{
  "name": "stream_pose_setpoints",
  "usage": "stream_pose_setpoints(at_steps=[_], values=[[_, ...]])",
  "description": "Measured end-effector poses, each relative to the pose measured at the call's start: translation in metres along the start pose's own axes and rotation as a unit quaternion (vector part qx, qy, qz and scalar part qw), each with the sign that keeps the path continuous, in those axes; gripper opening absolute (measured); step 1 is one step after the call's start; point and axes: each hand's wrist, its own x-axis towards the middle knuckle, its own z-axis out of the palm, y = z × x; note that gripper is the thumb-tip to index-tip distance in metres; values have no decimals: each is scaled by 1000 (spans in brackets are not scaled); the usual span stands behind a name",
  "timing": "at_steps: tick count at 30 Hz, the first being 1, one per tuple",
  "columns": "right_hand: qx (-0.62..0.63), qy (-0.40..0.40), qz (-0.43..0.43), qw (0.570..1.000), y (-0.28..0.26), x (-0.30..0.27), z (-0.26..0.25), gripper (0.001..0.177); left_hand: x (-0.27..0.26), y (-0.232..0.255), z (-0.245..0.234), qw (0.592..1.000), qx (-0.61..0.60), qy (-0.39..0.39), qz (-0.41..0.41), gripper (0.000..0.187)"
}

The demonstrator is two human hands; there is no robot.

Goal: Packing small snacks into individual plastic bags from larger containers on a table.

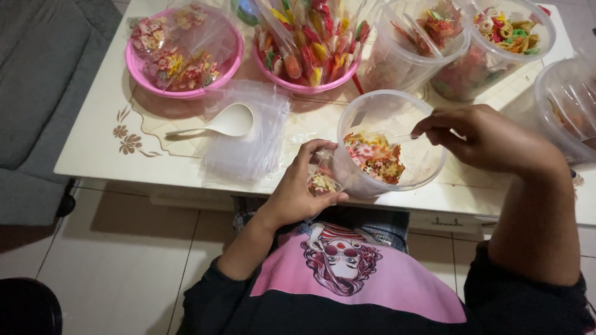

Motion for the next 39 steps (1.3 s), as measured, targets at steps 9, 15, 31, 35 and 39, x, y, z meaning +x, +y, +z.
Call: stream_pose_setpoints(at_steps=[9,15,31,35,39], values=[[-140,69,-110,982,-75,-1,16,24,-2,2,0,999,-4,-6,-45,73],[-221,167,-146,950,-97,-13,31,30,-3,-7,-5,999,-14,13,-30,71],[97,428,-212,873,-72,23,135,47,37,50,5,945,-93,258,179,72],[3,468,-262,844,-40,35,137,34,46,44,6,932,-62,301,192,73],[-33,476,-248,843,-7,44,123,46,49,33,11,935,-53,304,176,70]])
